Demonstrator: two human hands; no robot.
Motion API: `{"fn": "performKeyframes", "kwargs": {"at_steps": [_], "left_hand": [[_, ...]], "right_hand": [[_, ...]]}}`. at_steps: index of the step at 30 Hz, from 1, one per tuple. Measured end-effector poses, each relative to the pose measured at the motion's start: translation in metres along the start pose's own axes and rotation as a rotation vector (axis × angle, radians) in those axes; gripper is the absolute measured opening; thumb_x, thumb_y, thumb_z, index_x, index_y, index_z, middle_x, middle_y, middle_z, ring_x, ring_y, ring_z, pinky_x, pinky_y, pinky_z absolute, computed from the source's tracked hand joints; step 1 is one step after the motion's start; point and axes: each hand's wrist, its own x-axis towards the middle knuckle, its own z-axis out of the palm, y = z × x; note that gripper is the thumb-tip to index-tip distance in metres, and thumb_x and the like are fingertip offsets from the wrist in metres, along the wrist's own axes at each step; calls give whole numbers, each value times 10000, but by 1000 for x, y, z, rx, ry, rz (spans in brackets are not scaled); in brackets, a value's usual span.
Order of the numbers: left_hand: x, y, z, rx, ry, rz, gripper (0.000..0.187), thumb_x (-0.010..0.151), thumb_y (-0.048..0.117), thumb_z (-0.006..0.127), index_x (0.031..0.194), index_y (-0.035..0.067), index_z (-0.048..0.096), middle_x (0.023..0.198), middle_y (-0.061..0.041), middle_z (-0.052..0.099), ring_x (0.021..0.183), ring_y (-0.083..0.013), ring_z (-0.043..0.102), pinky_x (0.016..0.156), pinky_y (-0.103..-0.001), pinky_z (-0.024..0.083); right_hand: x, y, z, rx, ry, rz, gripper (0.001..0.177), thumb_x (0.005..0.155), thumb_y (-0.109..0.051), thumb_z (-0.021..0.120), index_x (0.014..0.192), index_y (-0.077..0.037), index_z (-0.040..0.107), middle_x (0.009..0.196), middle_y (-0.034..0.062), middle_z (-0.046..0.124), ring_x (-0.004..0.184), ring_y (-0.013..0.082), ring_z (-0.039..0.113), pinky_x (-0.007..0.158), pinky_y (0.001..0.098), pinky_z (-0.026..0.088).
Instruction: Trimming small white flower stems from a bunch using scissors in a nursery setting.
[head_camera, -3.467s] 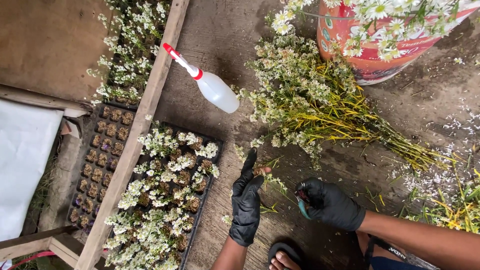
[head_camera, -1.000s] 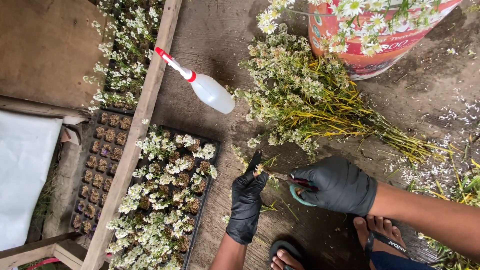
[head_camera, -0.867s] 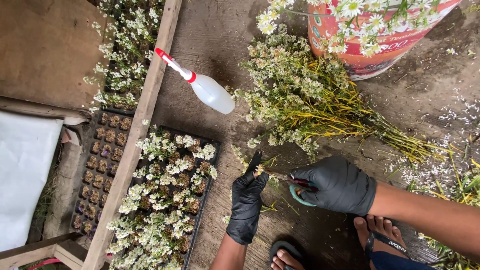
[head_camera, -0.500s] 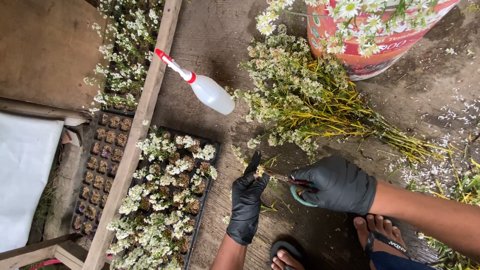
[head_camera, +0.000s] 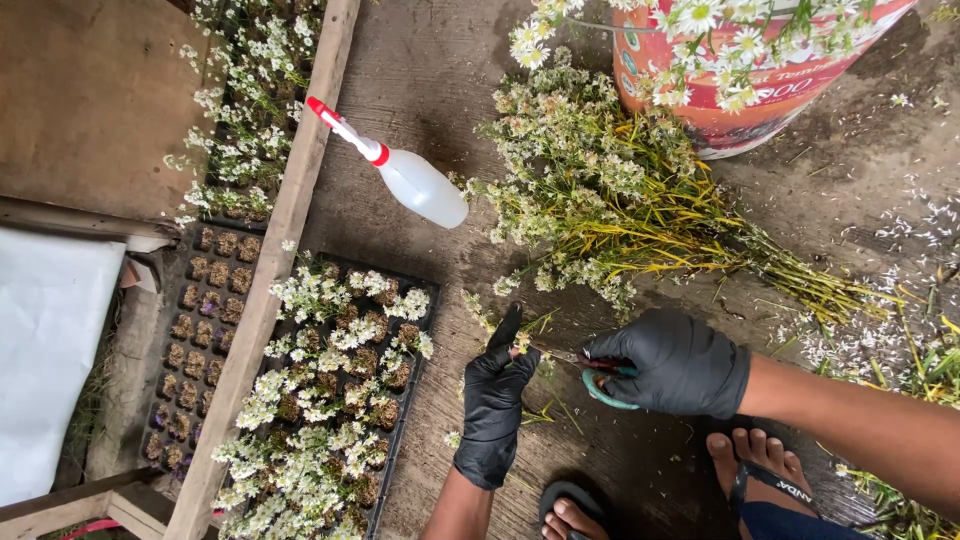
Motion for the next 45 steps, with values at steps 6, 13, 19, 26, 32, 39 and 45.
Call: {"fn": "performKeyframes", "kwargs": {"at_steps": [6,13,19,26,32,39,45], "left_hand": [[-13,-13,5,-20,27,9,161,827,36,799,856,192,774,1470,-82,637,1441,-283,551,1185,-509,410],[-47,-82,14,-53,20,-318,358,828,140,811,1181,122,753,1096,13,561,1074,-150,498,876,-363,452],[-57,-145,23,-54,15,-510,421,831,236,824,1225,98,772,784,69,579,849,-89,537,835,-358,446],[-58,-145,29,-155,74,-593,311,748,119,895,1041,43,824,919,-16,775,850,-118,666,786,-304,530],[-61,-107,29,-62,65,-657,157,805,193,872,787,94,752,746,21,675,689,-121,591,648,-303,440],[-56,-126,13,82,8,-636,264,809,283,834,1009,115,876,887,32,756,863,-122,642,820,-314,479],[-55,-124,3,-95,-10,-494,212,836,268,797,963,105,849,1539,-80,592,1462,-252,523,1206,-427,394]], "right_hand": [[-6,-2,3,59,-87,119,137,817,-346,745,877,-250,820,729,-87,837,612,69,786,598,285,579],[-33,28,38,121,-349,349,151,848,-351,714,856,-269,841,725,-98,802,599,63,695,622,313,523],[-53,64,73,159,-392,465,166,839,-404,770,849,-284,883,722,-104,832,587,43,678,618,285,519],[-68,89,103,230,-311,374,149,846,-332,759,795,-236,862,659,-72,801,552,69,675,582,305,527],[-61,84,86,104,-306,469,241,860,-437,699,788,-315,893,644,-89,799,519,88,670,580,313,505],[-75,102,92,-105,-431,520,266,914,-497,602,872,-256,706,835,-41,759,718,182,715,669,367,544],[-73,79,80,-189,-633,710,718,790,-656,644,1403,-300,528,1151,-9,777,955,230,773,741,366,605]]}}
